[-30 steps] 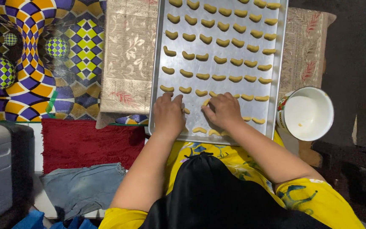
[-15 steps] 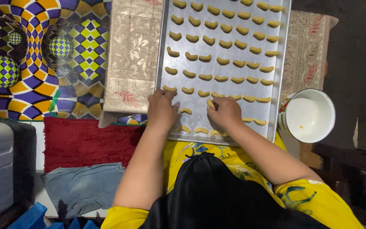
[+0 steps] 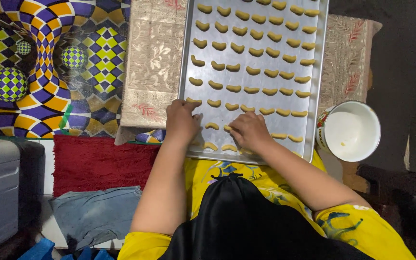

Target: Arranging cookies on a baking tray and placing the tray into a commercial oven

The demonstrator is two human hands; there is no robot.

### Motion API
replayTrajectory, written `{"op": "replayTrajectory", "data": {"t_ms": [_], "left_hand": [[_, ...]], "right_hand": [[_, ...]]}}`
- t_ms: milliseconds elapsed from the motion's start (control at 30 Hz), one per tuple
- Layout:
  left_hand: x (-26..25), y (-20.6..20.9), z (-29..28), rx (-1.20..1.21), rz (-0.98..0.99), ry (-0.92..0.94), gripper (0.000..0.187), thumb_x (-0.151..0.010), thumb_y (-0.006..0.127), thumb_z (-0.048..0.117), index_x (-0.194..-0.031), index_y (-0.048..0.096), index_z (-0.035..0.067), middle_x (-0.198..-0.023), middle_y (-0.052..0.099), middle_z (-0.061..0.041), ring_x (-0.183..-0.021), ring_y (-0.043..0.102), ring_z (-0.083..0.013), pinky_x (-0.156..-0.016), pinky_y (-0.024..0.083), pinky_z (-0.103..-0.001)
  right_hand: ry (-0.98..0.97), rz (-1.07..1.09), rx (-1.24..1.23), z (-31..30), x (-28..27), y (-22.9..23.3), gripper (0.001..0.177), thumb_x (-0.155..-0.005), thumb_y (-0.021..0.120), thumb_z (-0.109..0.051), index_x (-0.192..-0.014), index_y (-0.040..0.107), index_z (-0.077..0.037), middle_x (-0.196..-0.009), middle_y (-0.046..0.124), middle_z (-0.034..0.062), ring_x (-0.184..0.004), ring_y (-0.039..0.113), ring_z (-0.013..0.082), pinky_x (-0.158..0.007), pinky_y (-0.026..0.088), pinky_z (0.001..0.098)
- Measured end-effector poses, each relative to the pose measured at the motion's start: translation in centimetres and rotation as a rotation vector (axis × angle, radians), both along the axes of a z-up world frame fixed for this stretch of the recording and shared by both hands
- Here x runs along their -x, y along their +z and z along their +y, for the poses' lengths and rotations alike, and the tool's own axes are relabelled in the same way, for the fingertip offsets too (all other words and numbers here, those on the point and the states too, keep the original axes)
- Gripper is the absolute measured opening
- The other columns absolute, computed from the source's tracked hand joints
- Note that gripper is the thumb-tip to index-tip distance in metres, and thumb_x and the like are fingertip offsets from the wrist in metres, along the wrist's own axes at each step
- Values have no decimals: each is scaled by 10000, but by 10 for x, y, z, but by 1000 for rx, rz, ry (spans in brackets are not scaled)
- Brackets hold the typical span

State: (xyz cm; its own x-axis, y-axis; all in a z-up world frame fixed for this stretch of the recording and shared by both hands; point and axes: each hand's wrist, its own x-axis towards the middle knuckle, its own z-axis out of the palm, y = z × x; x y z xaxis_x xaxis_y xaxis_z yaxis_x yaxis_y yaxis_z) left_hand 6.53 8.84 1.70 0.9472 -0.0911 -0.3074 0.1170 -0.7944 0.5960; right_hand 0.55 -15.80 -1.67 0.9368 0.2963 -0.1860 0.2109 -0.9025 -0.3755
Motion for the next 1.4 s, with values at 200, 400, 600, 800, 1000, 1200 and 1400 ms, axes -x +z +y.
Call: {"op": "replayTrajectory", "data": {"t_ms": [200, 400, 600, 800, 1000, 1200, 1400], "left_hand": [[-8, 3, 11, 59, 96, 55, 321, -910, 720, 153, -1230, 749, 160, -1219, 569, -167, -1203, 556, -396, -929, 557, -554], [-7, -18, 14, -208, 156, 34, 225, -862, 797, 242, -1075, 797, 171, -1076, 543, -131, -1121, 556, -378, -890, 567, -533], [-4, 3, 3, -315, 224, -34, 209, -929, 682, 83, -1105, 792, 55, -1167, 505, -206, -1189, 459, -411, -1013, 454, -516], [-3, 41, -11, -384, 299, -83, 319, -908, 688, 0, -1211, 757, 74, -1406, 411, -213, -1380, 283, -427, -1152, 209, -567], [-7, 26, -6, -250, 324, 0, 383, -901, 768, 238, -1220, 730, 29, -1445, 378, -219, -1444, 193, -476, -1156, 152, -696], [-12, -1, -5, -241, 332, 90, 455, -951, 702, 338, -1279, 690, 23, -1508, 323, -214, -1474, 145, -489, -1146, 118, -742], [-12, 16, -3, -373, 513, 92, 466, -991, 642, 336, -1378, 639, 76, -1550, 337, -185, -1529, 110, -439, -1140, 75, -741]], "right_hand": [[36, -9, 103, 3, 1, -8, 209, -897, 701, -343, -1064, 779, -244, -979, 729, -15, -1069, 606, 219, -873, 402, 392], [62, -43, 92, 16, -12, -6, 301, -926, 661, -463, -1081, 773, -232, -985, 731, 5, -1098, 606, 228, -908, 415, 409], [176, -48, 13, 41, -25, -29, 269, -947, 650, -337, -1120, 764, -166, -1011, 717, 64, -1030, 621, 281, -855, 467, 428], [230, -95, 6, 43, -34, -14, 136, -918, 667, -264, -961, 766, -181, -960, 711, 38, -980, 647, 272, -817, 482, 415], [304, -217, 119, 35, -47, 1, 21, -851, 738, -234, -853, 751, -218, -923, 654, 12, -920, 593, 254, -734, 423, 384], [322, -238, 111, 36, -43, -16, 20, -859, 760, -190, -876, 751, -196, -942, 655, 24, -948, 591, 252, -725, 422, 381], [144, -208, 103, 37, -33, 3, 198, -925, 678, -253, -1102, 741, -189, -952, 687, 52, -959, 644, 277, -766, 483, 405]]}}
